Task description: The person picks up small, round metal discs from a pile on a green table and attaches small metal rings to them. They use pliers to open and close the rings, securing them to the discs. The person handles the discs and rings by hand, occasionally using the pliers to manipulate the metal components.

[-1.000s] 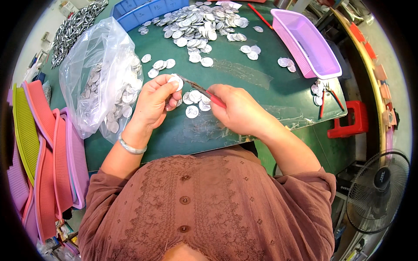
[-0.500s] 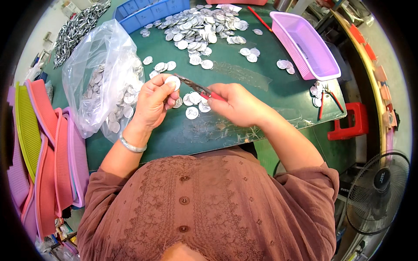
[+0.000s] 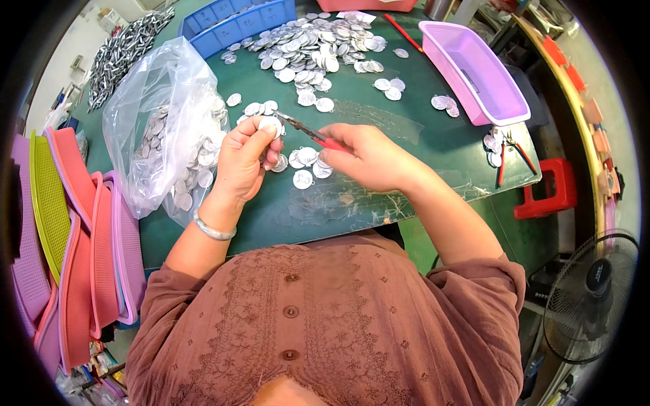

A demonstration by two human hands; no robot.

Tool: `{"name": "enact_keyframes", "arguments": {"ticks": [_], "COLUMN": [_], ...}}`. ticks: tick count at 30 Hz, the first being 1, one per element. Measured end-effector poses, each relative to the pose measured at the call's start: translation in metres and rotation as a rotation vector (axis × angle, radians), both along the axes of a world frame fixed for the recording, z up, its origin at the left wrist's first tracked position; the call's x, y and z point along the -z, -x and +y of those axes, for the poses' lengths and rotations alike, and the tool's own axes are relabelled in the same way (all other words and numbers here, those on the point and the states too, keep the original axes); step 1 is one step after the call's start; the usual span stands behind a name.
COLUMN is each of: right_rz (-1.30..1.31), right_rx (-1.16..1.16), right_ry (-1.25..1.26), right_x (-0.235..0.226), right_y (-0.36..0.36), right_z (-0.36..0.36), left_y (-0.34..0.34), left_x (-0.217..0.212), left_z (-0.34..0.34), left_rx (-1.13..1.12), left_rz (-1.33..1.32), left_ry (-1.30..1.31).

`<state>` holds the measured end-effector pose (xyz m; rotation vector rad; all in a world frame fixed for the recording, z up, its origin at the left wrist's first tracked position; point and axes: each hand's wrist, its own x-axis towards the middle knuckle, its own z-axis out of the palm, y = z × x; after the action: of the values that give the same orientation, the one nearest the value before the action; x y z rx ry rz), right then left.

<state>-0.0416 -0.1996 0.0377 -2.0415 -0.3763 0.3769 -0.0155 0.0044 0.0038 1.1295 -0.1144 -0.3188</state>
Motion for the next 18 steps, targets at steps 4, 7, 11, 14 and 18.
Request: {"name": "enact_keyframes", "arguments": {"ticks": [4, 7, 11, 14, 18], "right_rz": [0.026, 0.004, -0.027, -0.053, -0.088], "right_rx": [-0.005, -0.004, -0.014, -0.023, -0.028], "right_ry": [0.008, 0.030, 0.072, 0.098, 0.152], "right_x": [-0.0038, -0.0052, -0.0078, -0.0095, -0.0095], "right_y": [0.0005, 0.0006, 0.0004, 0.0005, 0.0009], "right_z": [0.0023, 0.0032, 0.0050, 0.0059, 0.0062], "left_y": [0.0002, 0.0001, 0.0019, 0.0026, 0.0011], "left_x": [0.0013, 0.0008, -0.0028, -0.0035, -0.0024], "left_z": [0.0018, 0.0019, 0.0007, 0.0009, 0.0032], "left_rx": [0.001, -0.004, -0.011, -0.007, 0.023], "left_rz": [-0.001, 0.004, 0.005, 0.006, 0.008], "left_ry": [-0.005, -0.034, -0.079, -0.090, -0.112]}}
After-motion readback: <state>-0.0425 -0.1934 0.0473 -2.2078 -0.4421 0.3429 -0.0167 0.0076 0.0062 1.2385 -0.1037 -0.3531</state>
